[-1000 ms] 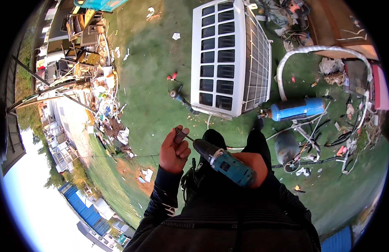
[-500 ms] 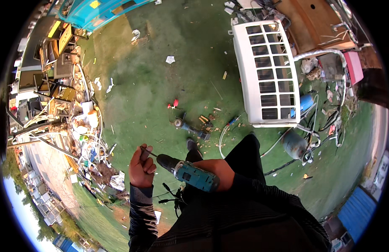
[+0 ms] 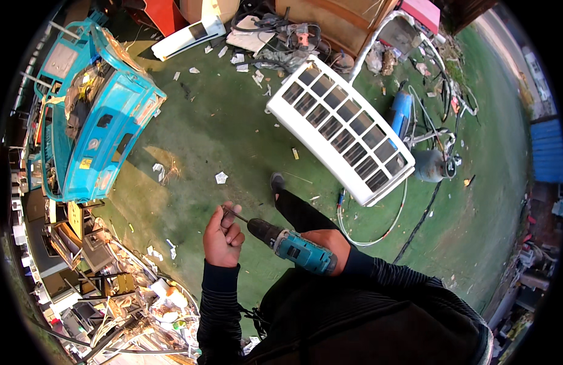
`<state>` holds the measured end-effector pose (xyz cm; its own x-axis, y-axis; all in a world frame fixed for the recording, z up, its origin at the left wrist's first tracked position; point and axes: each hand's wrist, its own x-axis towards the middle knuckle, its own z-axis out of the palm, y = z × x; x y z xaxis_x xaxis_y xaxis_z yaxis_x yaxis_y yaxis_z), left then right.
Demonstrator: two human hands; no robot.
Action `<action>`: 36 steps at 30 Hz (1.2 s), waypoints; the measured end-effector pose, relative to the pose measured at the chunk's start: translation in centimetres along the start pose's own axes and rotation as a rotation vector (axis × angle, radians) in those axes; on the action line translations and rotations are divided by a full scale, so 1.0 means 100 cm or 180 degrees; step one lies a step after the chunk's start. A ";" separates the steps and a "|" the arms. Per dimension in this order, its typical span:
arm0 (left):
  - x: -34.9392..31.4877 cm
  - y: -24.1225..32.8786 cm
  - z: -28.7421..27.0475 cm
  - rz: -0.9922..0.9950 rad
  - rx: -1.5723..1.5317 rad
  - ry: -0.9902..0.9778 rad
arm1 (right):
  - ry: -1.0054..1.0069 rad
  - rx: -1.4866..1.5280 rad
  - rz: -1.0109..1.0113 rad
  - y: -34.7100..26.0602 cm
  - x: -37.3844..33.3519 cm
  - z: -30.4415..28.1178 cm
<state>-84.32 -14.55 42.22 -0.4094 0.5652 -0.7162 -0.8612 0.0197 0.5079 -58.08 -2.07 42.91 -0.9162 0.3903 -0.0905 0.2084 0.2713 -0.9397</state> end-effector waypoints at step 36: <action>0.493 0.286 0.288 -0.3240 0.2485 -0.2258 | 0.4234 0.1513 0.2790 -0.083 0.487 0.018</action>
<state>-120.48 37.60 35.24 0.6918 0.3084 -0.6529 -0.2089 0.9510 0.2280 -105.02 13.14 45.73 0.3800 0.7655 -0.5192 0.1238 -0.5984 -0.7916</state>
